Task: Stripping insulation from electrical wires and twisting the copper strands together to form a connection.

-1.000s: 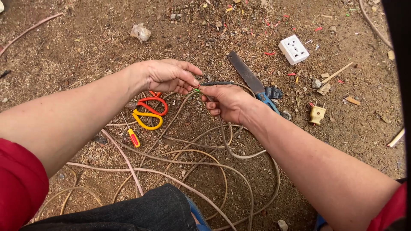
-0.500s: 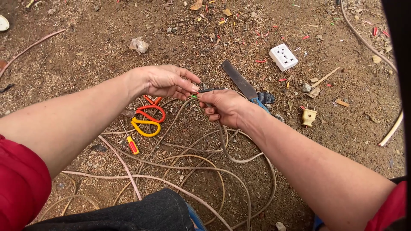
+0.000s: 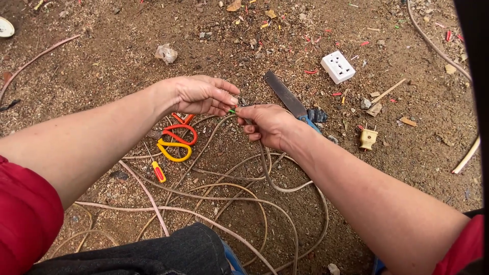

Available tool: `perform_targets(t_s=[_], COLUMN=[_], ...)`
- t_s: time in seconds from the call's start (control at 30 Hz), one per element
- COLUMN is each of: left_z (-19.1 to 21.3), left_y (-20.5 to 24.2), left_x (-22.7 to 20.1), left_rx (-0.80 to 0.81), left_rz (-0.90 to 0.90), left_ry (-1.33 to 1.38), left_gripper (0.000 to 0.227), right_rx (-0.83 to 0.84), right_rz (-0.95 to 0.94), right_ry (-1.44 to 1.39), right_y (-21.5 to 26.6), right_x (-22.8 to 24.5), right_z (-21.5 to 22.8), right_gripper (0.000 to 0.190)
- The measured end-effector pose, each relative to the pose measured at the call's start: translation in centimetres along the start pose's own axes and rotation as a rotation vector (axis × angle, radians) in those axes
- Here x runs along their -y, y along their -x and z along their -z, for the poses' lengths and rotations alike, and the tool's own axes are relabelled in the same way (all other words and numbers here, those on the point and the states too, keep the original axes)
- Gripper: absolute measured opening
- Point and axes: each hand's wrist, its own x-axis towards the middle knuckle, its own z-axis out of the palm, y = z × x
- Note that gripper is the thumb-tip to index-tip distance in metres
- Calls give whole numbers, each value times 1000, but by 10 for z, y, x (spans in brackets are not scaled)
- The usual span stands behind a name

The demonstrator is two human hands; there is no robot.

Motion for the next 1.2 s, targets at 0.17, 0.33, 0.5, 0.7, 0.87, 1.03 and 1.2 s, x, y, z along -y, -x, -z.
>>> perform_targets(t_s=[0.17,0.33,0.5,0.7,0.87,1.03,1.2], left_z=[2,23,37,36,44,64,80], left_y=[-1,-36,-59,-63,-80,-88,-89], left_x=[-3,11,21,15,25,38,49], left_rx=[4,1,5,42,45,71,176], left_rz=[5,18,14,-45,-44,-72,-89], left_ry=[50,122,194,219,295,400,506], left_gripper=[49,42,40,55,50,32,24], right_rx=[-39,-53,-48,-80,-75,-74,-37], right_rz=[-4,-28,-29,-161,-162,-159,-159], right_ry=[-32,-62,-84,-223,-234,-208,-161], right_y=[-15,-33,-54,-64,-77,-85,-87], right_x=[-1,-5,-3,9,10,15,17], right_z=[5,7,9,4,9,1,-6], right_gripper=[15,16,22,17,15,18,16])
